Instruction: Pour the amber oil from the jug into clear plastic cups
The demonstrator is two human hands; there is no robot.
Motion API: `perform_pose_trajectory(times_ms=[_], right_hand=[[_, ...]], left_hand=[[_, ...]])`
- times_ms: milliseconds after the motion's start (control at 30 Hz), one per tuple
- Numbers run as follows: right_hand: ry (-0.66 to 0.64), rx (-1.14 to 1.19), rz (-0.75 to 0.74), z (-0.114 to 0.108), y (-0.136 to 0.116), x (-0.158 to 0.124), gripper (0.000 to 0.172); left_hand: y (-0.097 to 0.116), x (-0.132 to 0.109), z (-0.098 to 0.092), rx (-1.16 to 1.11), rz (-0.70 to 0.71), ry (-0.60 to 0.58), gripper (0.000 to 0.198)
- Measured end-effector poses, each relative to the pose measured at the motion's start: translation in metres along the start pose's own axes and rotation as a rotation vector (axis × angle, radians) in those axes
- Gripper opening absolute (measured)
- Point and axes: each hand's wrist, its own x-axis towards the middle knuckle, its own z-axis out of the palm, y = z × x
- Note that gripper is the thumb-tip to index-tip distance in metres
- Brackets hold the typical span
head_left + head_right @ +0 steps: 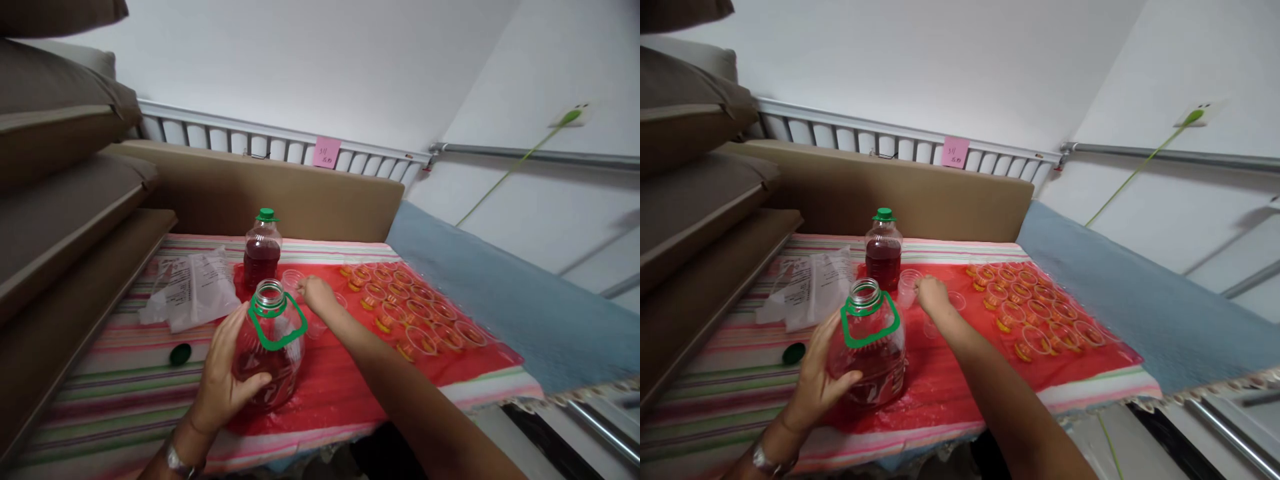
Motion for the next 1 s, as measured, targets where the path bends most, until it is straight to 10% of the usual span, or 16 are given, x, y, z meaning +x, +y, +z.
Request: perform_pose_trajectory(times_ms=[300, 767, 1000], right_hand=[[0.02, -0.035, 0.085, -0.042, 0.013, -0.013, 0.013], [0.105, 0.124, 0.197, 0.003, 0.0, -0.007, 0.006], [0.161, 0.204, 0.161, -0.034, 0.001, -0.017, 0.007]], left_hand=[[-0.001, -0.001, 0.0, 0.004, -0.005, -0.004, 0.081], [-0.002, -0.004, 0.001, 0.004, -0.048, -0.01, 0.081], [-0.001, -0.002, 0.0, 0.003, -0.043, -0.005, 0.08]])
